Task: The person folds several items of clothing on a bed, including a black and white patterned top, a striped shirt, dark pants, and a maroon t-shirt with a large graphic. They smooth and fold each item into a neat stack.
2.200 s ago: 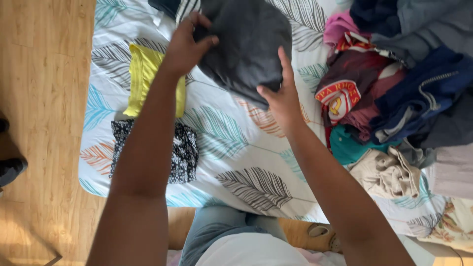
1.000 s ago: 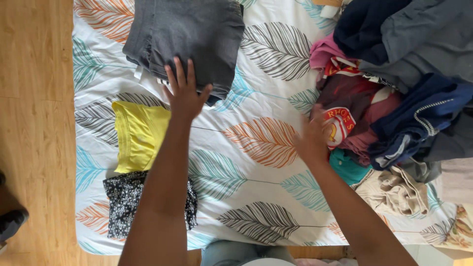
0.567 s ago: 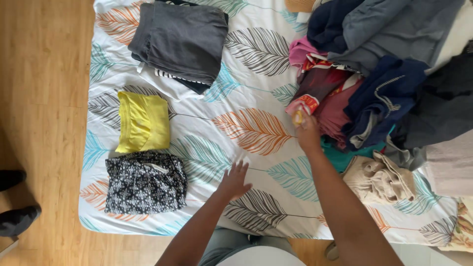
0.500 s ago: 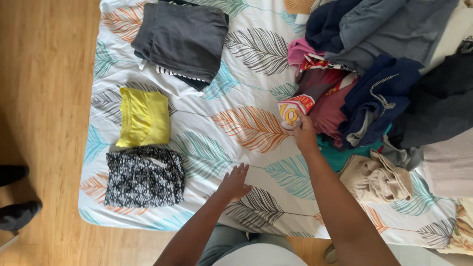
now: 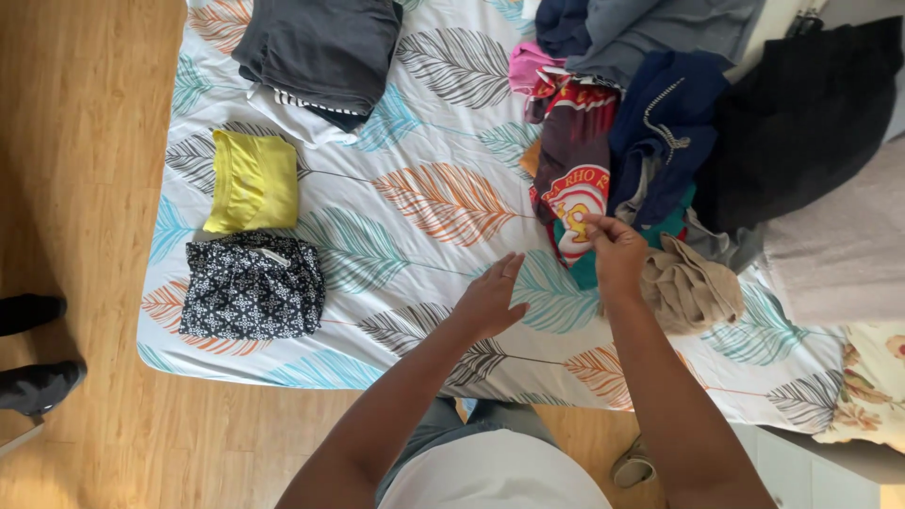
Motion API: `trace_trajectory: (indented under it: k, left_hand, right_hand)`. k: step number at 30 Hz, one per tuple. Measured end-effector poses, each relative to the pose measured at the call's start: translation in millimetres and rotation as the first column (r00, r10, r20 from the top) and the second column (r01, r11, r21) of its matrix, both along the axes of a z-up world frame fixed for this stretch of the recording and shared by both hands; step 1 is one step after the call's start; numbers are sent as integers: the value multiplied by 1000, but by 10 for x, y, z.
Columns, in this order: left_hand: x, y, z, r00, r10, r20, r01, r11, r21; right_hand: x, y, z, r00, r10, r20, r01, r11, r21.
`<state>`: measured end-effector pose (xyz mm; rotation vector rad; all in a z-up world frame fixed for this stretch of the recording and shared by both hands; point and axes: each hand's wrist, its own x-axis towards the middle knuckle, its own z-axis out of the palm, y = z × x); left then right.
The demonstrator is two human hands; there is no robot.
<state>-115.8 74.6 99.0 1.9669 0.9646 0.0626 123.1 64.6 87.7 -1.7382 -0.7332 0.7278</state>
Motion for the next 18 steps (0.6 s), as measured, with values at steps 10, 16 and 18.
trace_trajectory:
  k: [10, 16, 18]
  left_hand:
    - [246, 20, -35, 728, 172, 664, -331, 936, 120]
    - [-46, 246, -495, 720, 621, 311, -451, 758, -470]
    - [-153, 313, -791, 842, 515, 160, -459, 840, -289]
  right_hand:
    - [-1157, -763, 1132, 922, 220, -320, -196, 975, 103]
    - [-1073, -884, 1034, 852, 299, -429, -213, 948, 237]
    - [-684, -812, 640, 790, 201, -579, 28, 932, 362]
